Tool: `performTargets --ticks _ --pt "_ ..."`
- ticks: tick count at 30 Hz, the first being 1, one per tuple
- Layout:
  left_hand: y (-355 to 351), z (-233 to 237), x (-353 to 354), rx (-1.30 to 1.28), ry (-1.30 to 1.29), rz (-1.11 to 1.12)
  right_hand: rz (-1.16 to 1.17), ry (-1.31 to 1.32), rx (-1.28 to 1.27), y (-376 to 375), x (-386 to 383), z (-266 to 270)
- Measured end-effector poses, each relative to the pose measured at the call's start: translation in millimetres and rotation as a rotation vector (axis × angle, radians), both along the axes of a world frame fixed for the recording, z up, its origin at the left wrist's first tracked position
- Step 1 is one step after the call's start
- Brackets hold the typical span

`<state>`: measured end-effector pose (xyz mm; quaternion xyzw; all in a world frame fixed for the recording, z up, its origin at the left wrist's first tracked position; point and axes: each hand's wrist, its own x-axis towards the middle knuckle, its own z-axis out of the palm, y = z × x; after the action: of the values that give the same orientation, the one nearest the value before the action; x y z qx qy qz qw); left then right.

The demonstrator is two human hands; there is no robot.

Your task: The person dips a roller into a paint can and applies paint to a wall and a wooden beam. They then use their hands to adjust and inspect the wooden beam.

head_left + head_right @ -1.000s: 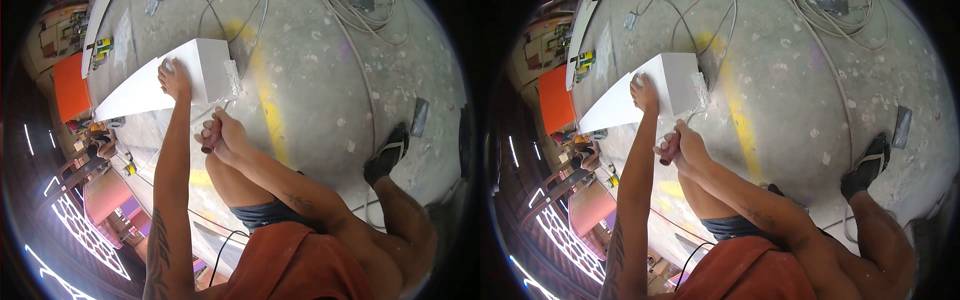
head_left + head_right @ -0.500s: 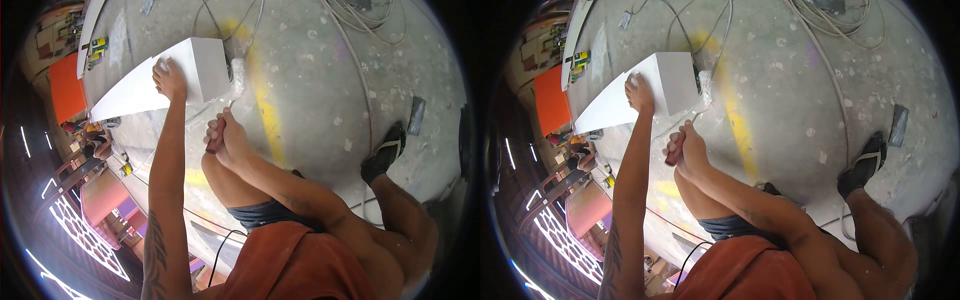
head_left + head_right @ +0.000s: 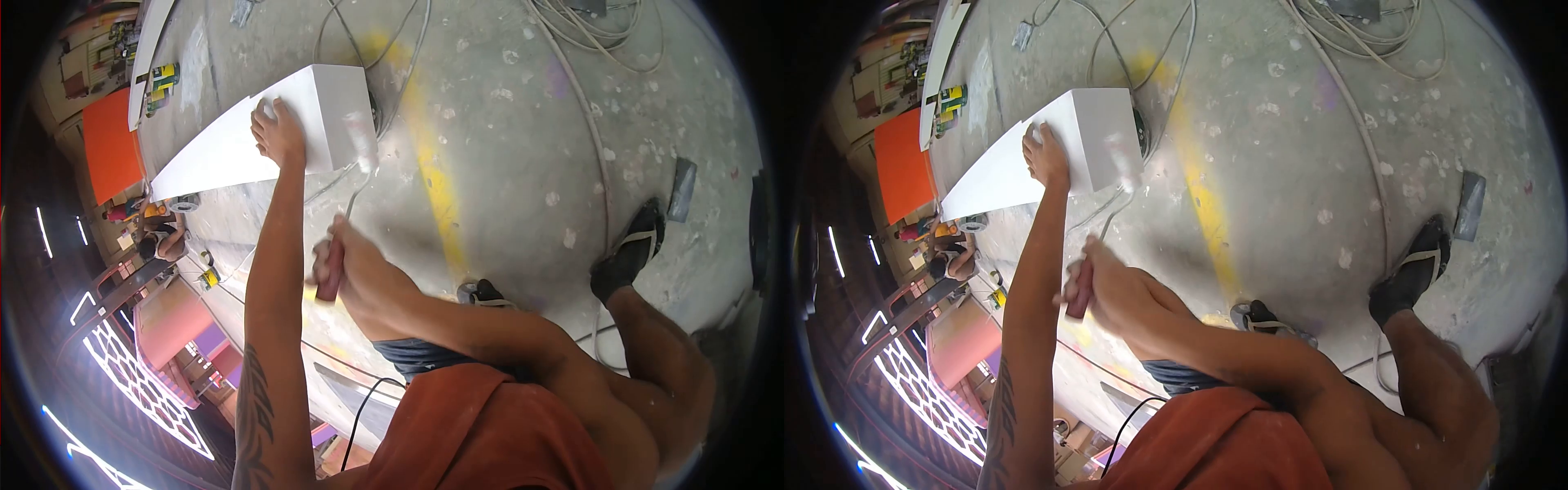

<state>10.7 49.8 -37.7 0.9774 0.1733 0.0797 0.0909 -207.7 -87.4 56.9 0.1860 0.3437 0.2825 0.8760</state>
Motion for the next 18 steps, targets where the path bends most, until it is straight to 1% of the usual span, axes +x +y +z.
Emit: performTargets --ticks 2,3,5,6,8,9,11,14,15,16,18 --pt "3 -1 0 0.002 0.004 -0.002 0.045 -0.059 0.078 -9 -7 16" --pt "4 -2 0 0.002 -0.006 -0.011 0.046 -0.055 0.082 -3 -4 11" --pt "4 -3 -1 -0.001 -0.016 -0.021 -0.025 0.033 -0.081 16 13 -19" --pt "2 -1 -1 -0.002 -0.010 -0.013 -0.069 0.094 -0.096 27 20 -48" --pt "-1 0 1 -0.011 -0.010 -0.010 -0.093 0.112 -0.051 18 33 -83" --pt "-2 0 2 -0.010 -0.008 -0.006 -0.093 0.105 -0.055 7 33 -80" --pt "3 -1 -2 -0.002 0.002 0.010 -0.057 -0.035 -0.211 -4 21 -66" --pt "6 -4 0 0.030 -0.022 -0.008 -0.076 -0.113 -0.193 8 -4 -54" --pt "5 -5 -1 0.031 -0.023 -0.006 -0.002 -0.105 -0.194 11 -11 -48" --pt "4 -4 1 0.031 -0.024 -0.008 -0.011 -0.106 -0.191 17 -19 -47" --pt "3 -3 0 0.019 -0.013 -0.006 0.200 -0.124 -0.242 22 -26 -48"
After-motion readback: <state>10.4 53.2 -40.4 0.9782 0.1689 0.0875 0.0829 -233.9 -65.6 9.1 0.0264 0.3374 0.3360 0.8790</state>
